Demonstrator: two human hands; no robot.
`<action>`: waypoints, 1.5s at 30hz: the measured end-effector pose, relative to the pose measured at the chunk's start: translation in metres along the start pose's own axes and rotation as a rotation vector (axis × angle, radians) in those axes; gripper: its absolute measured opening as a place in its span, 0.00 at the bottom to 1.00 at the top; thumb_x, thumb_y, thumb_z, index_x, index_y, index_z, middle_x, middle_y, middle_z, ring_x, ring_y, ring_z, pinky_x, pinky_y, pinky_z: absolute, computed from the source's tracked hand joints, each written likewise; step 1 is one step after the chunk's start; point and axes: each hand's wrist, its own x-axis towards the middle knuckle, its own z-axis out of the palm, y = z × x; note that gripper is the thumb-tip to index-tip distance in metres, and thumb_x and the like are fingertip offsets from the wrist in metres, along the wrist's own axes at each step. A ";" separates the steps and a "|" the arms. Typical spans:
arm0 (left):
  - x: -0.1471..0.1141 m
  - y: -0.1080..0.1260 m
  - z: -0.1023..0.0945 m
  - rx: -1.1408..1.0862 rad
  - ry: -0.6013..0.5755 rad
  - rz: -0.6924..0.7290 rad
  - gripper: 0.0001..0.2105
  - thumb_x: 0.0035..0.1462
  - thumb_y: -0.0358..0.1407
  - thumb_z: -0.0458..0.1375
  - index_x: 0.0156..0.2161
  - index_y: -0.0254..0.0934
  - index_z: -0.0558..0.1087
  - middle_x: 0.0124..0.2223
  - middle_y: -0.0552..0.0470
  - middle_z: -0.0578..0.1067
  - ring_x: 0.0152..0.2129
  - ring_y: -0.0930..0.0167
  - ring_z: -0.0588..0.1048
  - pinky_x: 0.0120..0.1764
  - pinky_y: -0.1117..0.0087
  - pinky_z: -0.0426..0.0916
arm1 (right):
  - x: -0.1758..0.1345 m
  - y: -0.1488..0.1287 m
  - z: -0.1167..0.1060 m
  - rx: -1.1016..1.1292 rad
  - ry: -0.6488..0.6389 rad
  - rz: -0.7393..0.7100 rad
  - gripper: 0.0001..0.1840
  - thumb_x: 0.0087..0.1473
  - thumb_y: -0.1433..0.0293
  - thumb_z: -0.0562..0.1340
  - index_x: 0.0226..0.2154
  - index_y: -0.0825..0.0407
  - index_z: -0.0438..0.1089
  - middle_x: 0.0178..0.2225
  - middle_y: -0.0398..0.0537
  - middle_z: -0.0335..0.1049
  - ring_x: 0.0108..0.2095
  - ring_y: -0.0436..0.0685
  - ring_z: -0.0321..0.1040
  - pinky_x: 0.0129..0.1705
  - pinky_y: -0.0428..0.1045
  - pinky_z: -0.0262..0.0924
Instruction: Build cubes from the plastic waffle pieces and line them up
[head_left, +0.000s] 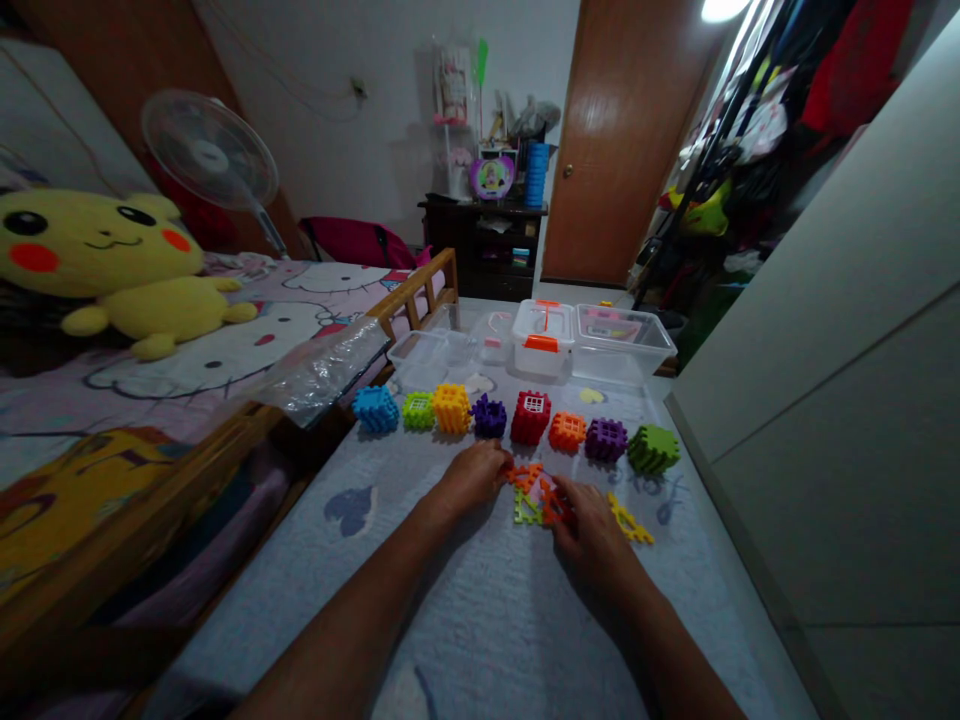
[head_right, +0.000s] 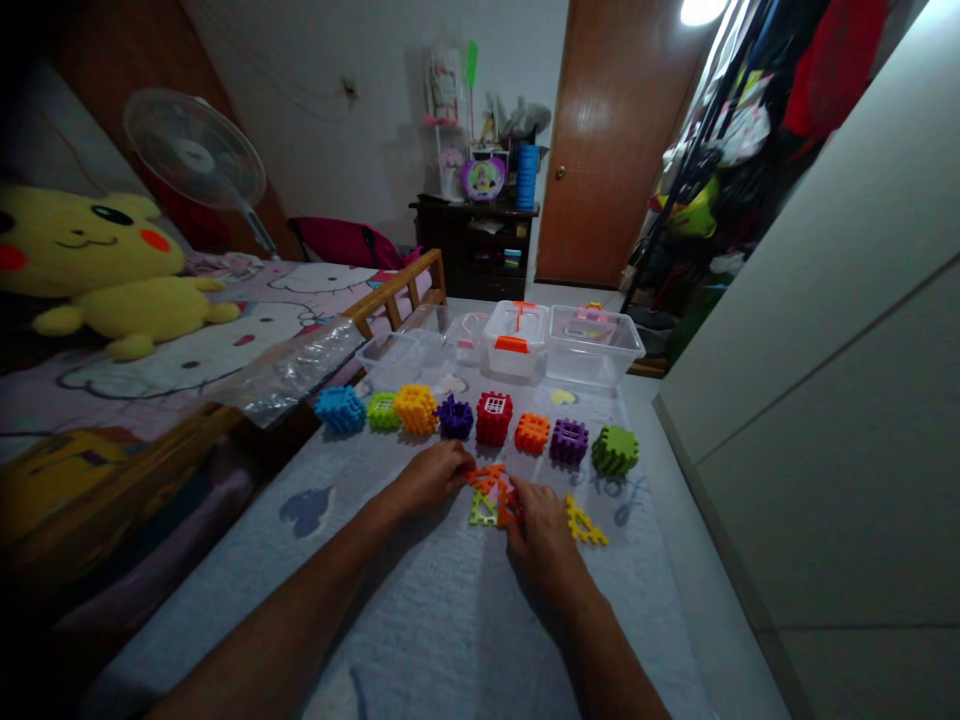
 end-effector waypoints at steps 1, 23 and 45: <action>-0.001 -0.001 -0.001 0.004 0.013 -0.005 0.09 0.59 0.32 0.55 0.40 0.37 0.77 0.40 0.47 0.75 0.39 0.66 0.72 0.42 0.70 0.65 | 0.000 0.000 -0.001 -0.001 -0.003 -0.014 0.24 0.52 0.77 0.56 0.52 0.55 0.67 0.46 0.55 0.72 0.47 0.61 0.65 0.52 0.59 0.60; -0.063 0.012 0.005 -0.309 0.008 0.106 0.11 0.55 0.29 0.57 0.44 0.37 0.73 0.41 0.50 0.73 0.40 0.68 0.70 0.44 0.70 0.64 | -0.002 -0.034 0.002 0.086 -0.259 -0.212 0.23 0.53 0.80 0.58 0.50 0.47 0.68 0.47 0.49 0.68 0.48 0.60 0.59 0.53 0.59 0.56; -0.063 0.007 0.003 -0.188 0.058 0.136 0.08 0.59 0.35 0.59 0.41 0.39 0.79 0.37 0.49 0.76 0.37 0.68 0.73 0.40 0.71 0.66 | 0.005 0.007 -0.002 0.185 0.240 0.011 0.26 0.44 0.80 0.51 0.47 0.52 0.68 0.47 0.53 0.69 0.49 0.60 0.65 0.54 0.59 0.60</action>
